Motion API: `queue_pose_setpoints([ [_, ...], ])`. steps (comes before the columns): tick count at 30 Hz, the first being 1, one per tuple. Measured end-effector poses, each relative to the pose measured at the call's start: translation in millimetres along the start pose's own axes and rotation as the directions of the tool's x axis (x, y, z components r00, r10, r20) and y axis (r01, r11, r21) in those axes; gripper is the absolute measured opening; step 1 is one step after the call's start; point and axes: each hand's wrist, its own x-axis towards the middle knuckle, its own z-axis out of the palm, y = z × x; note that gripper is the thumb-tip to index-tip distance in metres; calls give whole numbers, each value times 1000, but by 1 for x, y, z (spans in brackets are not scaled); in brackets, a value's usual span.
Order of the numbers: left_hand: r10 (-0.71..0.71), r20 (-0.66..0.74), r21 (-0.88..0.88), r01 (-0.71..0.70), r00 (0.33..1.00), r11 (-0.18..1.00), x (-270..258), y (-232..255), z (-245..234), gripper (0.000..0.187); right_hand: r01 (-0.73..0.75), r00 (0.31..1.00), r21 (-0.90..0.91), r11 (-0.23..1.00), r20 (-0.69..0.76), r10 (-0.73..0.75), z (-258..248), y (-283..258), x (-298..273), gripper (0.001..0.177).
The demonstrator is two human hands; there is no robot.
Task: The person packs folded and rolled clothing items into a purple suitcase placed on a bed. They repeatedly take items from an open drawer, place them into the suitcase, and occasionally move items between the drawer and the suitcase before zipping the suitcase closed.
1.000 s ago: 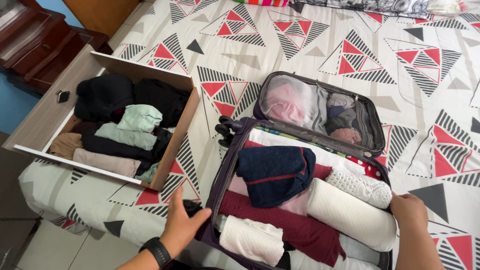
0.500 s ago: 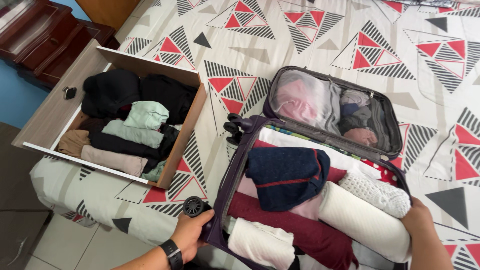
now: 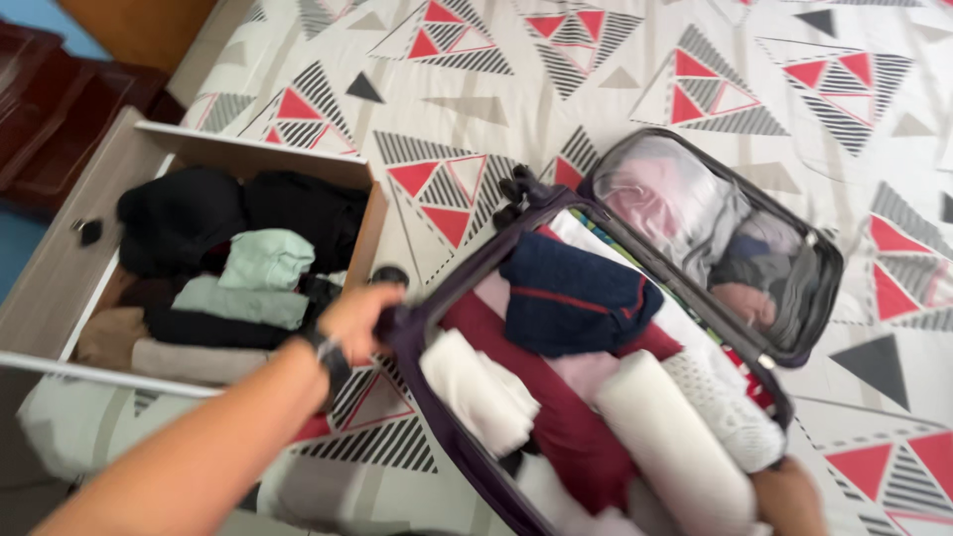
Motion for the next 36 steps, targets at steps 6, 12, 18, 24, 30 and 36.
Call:
queue_pose_setpoints([
  [6, 431, -76, 127, -420, 899, 899, 94, 103, 45, 31, -185, 983, 15, 983, 17, 184, 79, -18, -126, 56],
  [12, 596, -82, 128, -585, 799, 801, 134, 131, 58, 44, -375, 926, 660, 652, 237, 293, 96, -118, -265, 42],
  [18, 764, 104, 471, -708, 636, 526, 102, 95, 38, 56, -372, 878, 205, 905, 395, 271, 41, -120, -258, 42],
  [24, 882, 442, 728, -640, 163, -246, -10, 44, 63, 57, 56, 963, 74, 996, 258, -73, -23, -10, -83, 45],
  [30, 742, 520, 674, -737, 424, -51, -116, -84, 191, 38, 307, 945, -94, 947, -86, -314, -93, 0, 33, 36],
  [36, 555, 814, 484, -732, 173, -480, -129, -213, 314, 56, 234, 972, -248, 940, 37, -232, -132, -1, 97, 46],
])
